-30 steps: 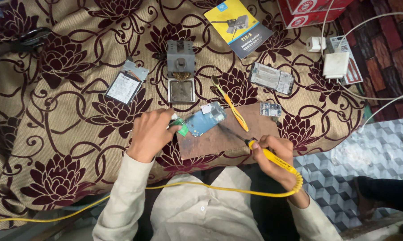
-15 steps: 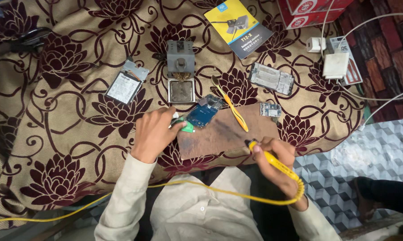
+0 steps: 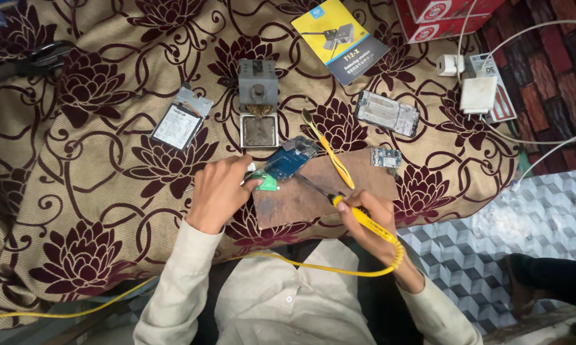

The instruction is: The person uses a soldering iron to apply heat to components on a small blue circuit board. They hold the board steady with one hand while manipulating the soldering iron with the other, working on different areas of the board.

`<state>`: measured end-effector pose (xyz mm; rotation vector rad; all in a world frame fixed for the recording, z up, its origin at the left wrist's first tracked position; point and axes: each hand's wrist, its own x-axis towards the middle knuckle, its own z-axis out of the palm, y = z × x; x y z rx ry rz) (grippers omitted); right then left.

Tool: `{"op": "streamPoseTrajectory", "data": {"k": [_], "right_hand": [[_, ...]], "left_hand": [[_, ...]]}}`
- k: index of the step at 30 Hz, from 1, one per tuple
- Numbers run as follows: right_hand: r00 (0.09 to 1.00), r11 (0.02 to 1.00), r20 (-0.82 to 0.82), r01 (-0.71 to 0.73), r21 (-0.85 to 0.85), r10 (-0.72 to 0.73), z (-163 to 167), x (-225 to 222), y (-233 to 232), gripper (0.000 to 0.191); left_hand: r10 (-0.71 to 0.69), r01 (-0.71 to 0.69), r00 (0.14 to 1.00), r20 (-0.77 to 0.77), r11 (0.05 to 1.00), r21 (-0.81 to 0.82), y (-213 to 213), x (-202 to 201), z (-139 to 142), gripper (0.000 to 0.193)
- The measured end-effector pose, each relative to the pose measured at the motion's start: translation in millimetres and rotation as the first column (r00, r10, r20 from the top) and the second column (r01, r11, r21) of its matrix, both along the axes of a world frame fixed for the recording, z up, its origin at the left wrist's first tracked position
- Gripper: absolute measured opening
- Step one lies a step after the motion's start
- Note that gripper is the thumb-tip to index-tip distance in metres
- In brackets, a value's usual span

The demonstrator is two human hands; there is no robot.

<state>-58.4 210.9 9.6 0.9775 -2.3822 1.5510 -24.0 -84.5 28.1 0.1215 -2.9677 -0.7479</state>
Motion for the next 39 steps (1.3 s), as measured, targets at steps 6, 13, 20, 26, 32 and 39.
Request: {"op": "streamPoseTrajectory", "data": {"k": [6,13,20,26,32,39], "right_hand": [[0.989,0.994,0.121,0.082,0.070,-0.090,-2.7,-8.8,-10.0,0.012],[0.985,0.992,0.128,0.111,0.065,-0.118,-5.2,-14.0,-3.0,0.013],[0.979,0.989,0.142,0.147,0.015,-0.148,-14.5,-14.1,7.2,0.016],[0.976,0.991,0.179,0.131,-0.012,-0.127,-20.5,-13.4,7.3,0.018],[0.983,0.992,0.133,0.126,0.002,-0.125,-9.5,-13.8,7.8,0.017],[0.976,0.981,0.106,0.191,0.020,-0.192,-6.1,-12.5,24.9,0.020]], "left_hand": [[-0.025,0.024,0.999,-0.022,1.000,-0.006,-2.2,0.3,1.4,0.044],[0.023,-0.023,0.999,0.034,1.000,-0.003,-1.8,-1.2,3.1,0.046],[-0.077,0.070,0.984,-0.161,0.996,-0.048,23.0,-16.6,-7.6,0.049],[-0.193,0.187,0.965,-0.179,0.981,-0.047,37.7,-20.9,-8.8,0.047],[-0.322,0.254,0.909,-0.265,0.931,-0.262,48.3,-29.3,-14.0,0.018],[-0.477,0.273,0.780,-0.405,0.842,-0.466,36.9,-39.5,-2.9,0.003]]}}
